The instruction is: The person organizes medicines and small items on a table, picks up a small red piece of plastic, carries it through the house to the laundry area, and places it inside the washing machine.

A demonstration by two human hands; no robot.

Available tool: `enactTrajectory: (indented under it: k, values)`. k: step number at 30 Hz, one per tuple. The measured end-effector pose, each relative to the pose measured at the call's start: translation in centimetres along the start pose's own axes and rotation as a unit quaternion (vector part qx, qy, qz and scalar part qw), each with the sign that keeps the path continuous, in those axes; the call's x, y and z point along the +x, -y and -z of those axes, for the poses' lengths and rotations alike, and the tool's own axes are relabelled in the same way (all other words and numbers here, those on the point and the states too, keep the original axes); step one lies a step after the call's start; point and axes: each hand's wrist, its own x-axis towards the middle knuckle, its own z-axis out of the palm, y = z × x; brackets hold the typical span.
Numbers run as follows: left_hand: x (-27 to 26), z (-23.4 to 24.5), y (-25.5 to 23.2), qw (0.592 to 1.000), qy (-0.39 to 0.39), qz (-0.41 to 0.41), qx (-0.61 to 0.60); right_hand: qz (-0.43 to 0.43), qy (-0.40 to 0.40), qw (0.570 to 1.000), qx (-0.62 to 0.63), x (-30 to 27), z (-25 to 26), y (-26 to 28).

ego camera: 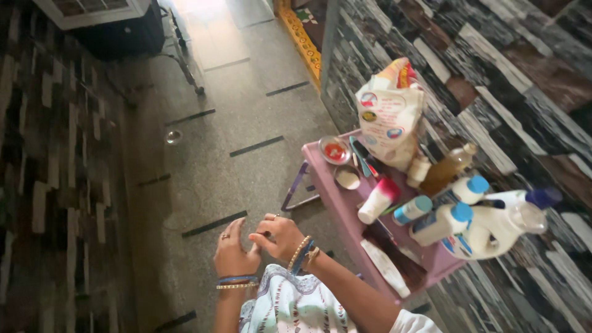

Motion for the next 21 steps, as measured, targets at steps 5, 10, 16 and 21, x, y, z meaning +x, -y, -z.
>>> enactTrajectory:
  k: [5, 10, 16, 21]
  values:
    - [6.1, -1.2, 0.9, 0.999, -0.005, -0.012, -0.030, -0.008, -0.012, 1.000, -0.020, 5.0, -0.9, -3.9]
    - [14.2, -1.9, 3.1, 0.999, 0.007, -0.018, -0.040, -0.044, -0.035, 0.998, -0.027, 11.7, -2.0, -6.9]
    - [23.5, -0.2, 7.7, 0.995, -0.006, -0.072, -0.064, -0.048, -0.045, 0.998, -0.007, 21.5, -5.1, -7.6]
    - [29.4, 1.3, 11.8, 0.996, -0.042, -0.064, -0.050, -0.118, -0.082, 0.990, 0.006, 28.9, -10.2, -8.6]
